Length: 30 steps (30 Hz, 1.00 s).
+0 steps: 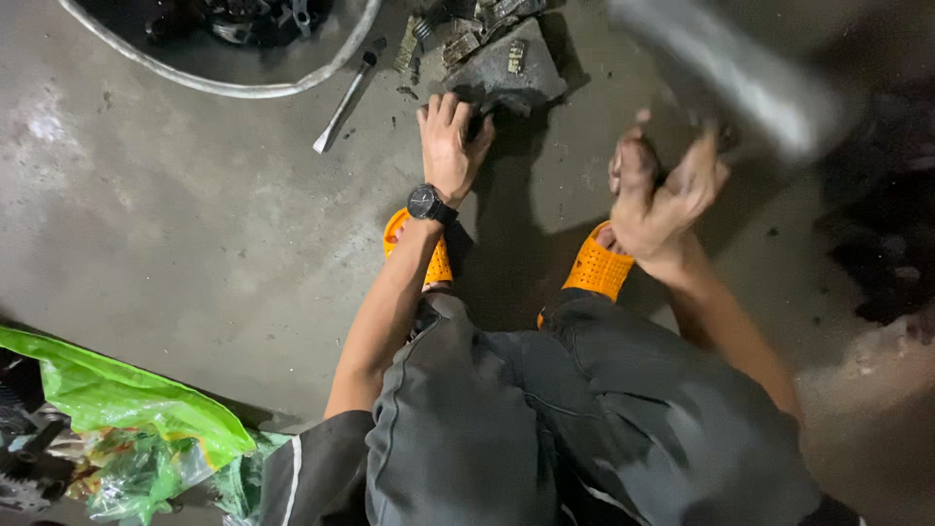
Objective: The person repeatedly picks up small metal parts from a bucket and places them on a concrete block. They use a hammer to strike the parts, breaking them into smaller pieces, and then return the fragments to the bucket.
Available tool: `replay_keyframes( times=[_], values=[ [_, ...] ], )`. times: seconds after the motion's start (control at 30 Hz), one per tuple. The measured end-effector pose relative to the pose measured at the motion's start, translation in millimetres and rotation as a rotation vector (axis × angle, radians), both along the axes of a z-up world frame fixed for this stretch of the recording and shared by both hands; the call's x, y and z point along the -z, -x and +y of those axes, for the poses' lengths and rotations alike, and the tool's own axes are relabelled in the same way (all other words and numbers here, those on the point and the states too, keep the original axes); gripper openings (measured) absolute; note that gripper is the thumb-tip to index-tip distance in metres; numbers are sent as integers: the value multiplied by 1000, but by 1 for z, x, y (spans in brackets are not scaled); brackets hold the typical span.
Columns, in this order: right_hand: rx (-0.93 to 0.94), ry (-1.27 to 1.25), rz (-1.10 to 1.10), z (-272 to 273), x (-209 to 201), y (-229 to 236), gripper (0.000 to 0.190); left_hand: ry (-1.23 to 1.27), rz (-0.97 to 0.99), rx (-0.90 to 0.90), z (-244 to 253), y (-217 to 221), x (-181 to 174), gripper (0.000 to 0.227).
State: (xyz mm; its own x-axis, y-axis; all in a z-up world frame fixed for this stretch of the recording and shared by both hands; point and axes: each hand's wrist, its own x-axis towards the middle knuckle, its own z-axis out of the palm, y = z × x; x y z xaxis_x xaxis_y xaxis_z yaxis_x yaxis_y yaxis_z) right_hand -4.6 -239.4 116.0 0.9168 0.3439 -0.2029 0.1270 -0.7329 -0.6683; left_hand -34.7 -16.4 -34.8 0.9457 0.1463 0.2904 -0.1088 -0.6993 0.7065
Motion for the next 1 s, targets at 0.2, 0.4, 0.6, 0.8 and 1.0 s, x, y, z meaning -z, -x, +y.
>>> replay_keyframes(
  times=[0.2, 0.4, 0.6, 0.8, 1.0],
  values=[
    [-123, 138, 61, 10, 24, -9, 27, 13, -20, -13, 1, 0, 6, 21],
    [64, -167, -233, 23, -40, -16, 18, 11, 96, -24, 3, 9, 1, 21],
    [162, -161, -371, -8, 71, 26, 35, -2, 28, -38, 1, 7, 3, 26],
    [56, -29, -114, 36, -45, -15, 35, -31, 99, -58, 2, 7, 8, 23],
    [-47, -59, -326, 14, 7, -6, 28, -39, 56, -68, 2, 3, 1, 25]
  ],
)
